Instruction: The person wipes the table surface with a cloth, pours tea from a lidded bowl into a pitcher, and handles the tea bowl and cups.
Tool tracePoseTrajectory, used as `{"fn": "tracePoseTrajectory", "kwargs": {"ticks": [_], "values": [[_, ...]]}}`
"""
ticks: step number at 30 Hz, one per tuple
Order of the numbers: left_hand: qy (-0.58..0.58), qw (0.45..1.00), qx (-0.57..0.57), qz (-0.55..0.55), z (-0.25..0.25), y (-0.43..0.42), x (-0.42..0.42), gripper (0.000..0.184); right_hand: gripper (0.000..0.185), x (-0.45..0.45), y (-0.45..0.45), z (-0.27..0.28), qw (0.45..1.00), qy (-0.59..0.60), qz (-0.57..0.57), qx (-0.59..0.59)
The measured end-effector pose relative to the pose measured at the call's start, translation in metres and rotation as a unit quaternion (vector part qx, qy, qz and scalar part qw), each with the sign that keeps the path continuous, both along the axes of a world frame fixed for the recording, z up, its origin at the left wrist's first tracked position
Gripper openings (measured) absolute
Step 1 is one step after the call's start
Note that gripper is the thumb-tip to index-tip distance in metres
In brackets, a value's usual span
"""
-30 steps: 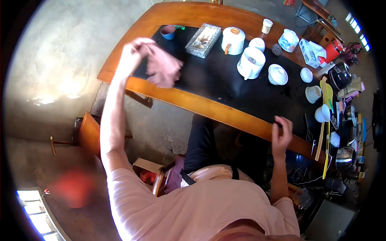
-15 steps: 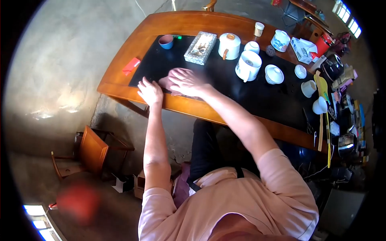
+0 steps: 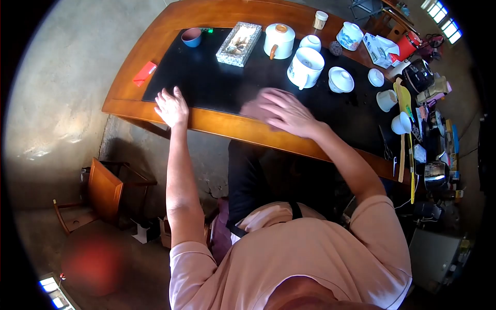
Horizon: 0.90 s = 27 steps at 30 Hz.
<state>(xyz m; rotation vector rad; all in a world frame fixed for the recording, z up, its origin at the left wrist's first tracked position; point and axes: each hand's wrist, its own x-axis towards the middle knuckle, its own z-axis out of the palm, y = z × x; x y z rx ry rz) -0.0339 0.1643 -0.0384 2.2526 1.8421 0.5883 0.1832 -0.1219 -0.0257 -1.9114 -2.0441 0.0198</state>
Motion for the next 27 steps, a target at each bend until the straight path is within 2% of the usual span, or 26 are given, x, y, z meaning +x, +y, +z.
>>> {"fn": "tracePoseTrajectory", "kwargs": {"ticks": [4, 6, 8, 13, 15, 17, 19, 22, 27], "values": [[-0.044, 0.998, 0.038, -0.011, -0.009, -0.002, -0.004, 0.058, 0.046, 0.028, -0.114, 0.019, 0.995, 0.004, -0.055, -0.087], [-0.070, 0.996, 0.054, -0.018, -0.007, -0.002, -0.006, 0.056, 0.047, 0.033, -0.139, 0.023, 0.990, 0.014, -0.063, -0.124], [-0.154, 0.984, 0.083, -0.019, -0.011, -0.001, -0.007, 0.053, 0.047, 0.033, -0.144, 0.027, 0.988, 0.012, -0.049, -0.148], [-0.300, 0.950, 0.083, 0.007, -0.002, -0.011, -0.008, 0.053, 0.045, -0.005, -0.042, 0.016, 0.990, -0.015, 0.116, -0.085], [-0.304, 0.950, 0.074, 0.016, -0.004, -0.009, -0.007, 0.055, 0.045, -0.023, 0.023, 0.000, 0.983, 0.024, 0.184, 0.003], [-0.307, 0.949, 0.063, 0.018, -0.001, -0.011, -0.007, 0.056, 0.046, -0.041, 0.085, -0.015, 0.978, 0.024, 0.203, 0.033], [-0.293, 0.954, 0.062, 0.015, -0.001, -0.009, -0.007, 0.057, 0.047, -0.050, 0.131, -0.023, 0.976, 0.041, 0.200, 0.072], [-0.260, 0.963, 0.064, 0.015, -0.001, -0.008, -0.007, 0.057, 0.051, -0.057, 0.160, -0.016, 0.993, 0.062, 0.098, 0.016], [-0.206, 0.977, 0.050, 0.025, -0.002, -0.005, -0.008, 0.058, 0.046, -0.043, 0.109, -0.033, 0.995, 0.021, 0.006, 0.100]]}}
